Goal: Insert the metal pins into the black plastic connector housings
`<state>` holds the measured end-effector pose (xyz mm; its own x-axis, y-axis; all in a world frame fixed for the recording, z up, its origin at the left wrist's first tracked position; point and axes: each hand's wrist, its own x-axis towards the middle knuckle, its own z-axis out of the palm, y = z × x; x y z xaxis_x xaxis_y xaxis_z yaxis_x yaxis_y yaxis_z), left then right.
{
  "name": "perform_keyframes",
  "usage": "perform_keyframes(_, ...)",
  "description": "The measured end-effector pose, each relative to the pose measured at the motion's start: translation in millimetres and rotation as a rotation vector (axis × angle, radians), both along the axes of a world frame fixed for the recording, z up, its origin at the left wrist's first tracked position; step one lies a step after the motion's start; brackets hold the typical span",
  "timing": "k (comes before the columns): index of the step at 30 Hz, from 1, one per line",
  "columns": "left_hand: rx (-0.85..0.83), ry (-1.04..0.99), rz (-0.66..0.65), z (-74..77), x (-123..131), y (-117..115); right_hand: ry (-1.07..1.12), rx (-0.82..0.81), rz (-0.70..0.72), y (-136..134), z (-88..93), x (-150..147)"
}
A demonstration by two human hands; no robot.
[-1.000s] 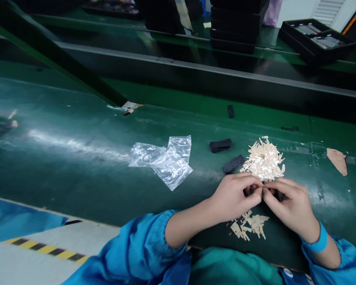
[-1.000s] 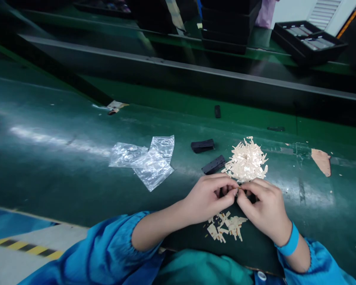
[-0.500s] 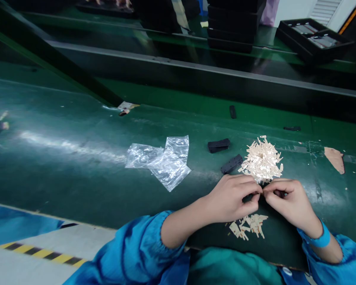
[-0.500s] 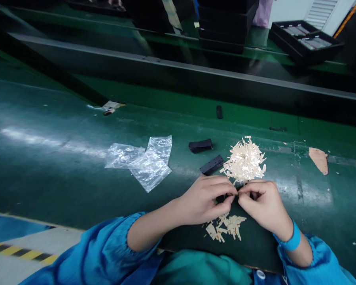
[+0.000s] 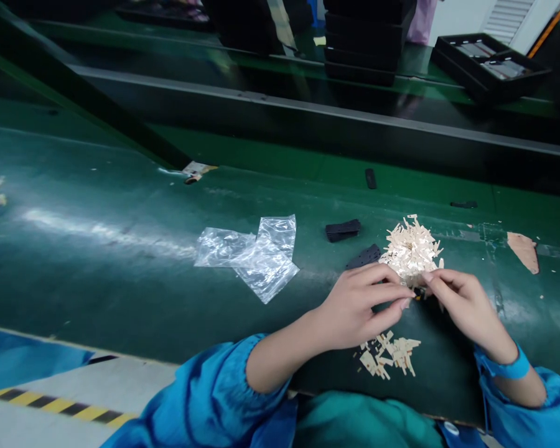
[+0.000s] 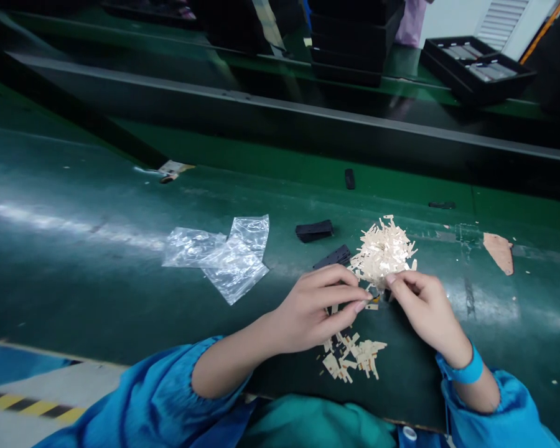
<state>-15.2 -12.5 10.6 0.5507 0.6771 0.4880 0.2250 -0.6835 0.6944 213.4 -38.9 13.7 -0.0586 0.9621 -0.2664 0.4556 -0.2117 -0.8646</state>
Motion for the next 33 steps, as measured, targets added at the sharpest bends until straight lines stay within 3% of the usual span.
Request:
perform_keyframes(4,0.154,0.107,0.015,0.3,-5.0,3.0,0.467,-0.422,0.067,-2.2,4.0,-7.6)
perform_keyframes(7,0.207,0.126,0.04,0.3,-6.9,3.8,0.627,-0.51,0.046,-3.6,2.9,-6.8)
perform_keyframes(11,0.118,0.024,0.097,1.3,-3.4,1.7,0.622,-0.409,-0.022,-6.6,2.4,-5.0)
perform_keyframes(14,-0.153,-0.094,0.172,2.9,2.8,-2.4,0.507,-0.188,-0.131,-11.1,2.7,-8.5)
perform_keyframes(17,-0.414,-0.16,0.13,2.8,9.2,-6.7,0.402,-0.028,-0.2,-15.5,1.9,-15.5)
perform_keyframes(19,-0.488,-0.186,0.11,1.3,12.1,-8.9,0.355,0.008,-0.198,-17.3,1.0,-20.4)
perform_keyframes(25,-0.483,-0.18,0.164,-1.7,11.5,-10.1,0.223,0.117,-0.167,-18.4,0.3,-27.6)
perform_keyframes(33,-0.426,-0.079,0.102,0.8,11.3,-11.0,0.312,0.085,-0.219,-18.8,-0.4,-25.4)
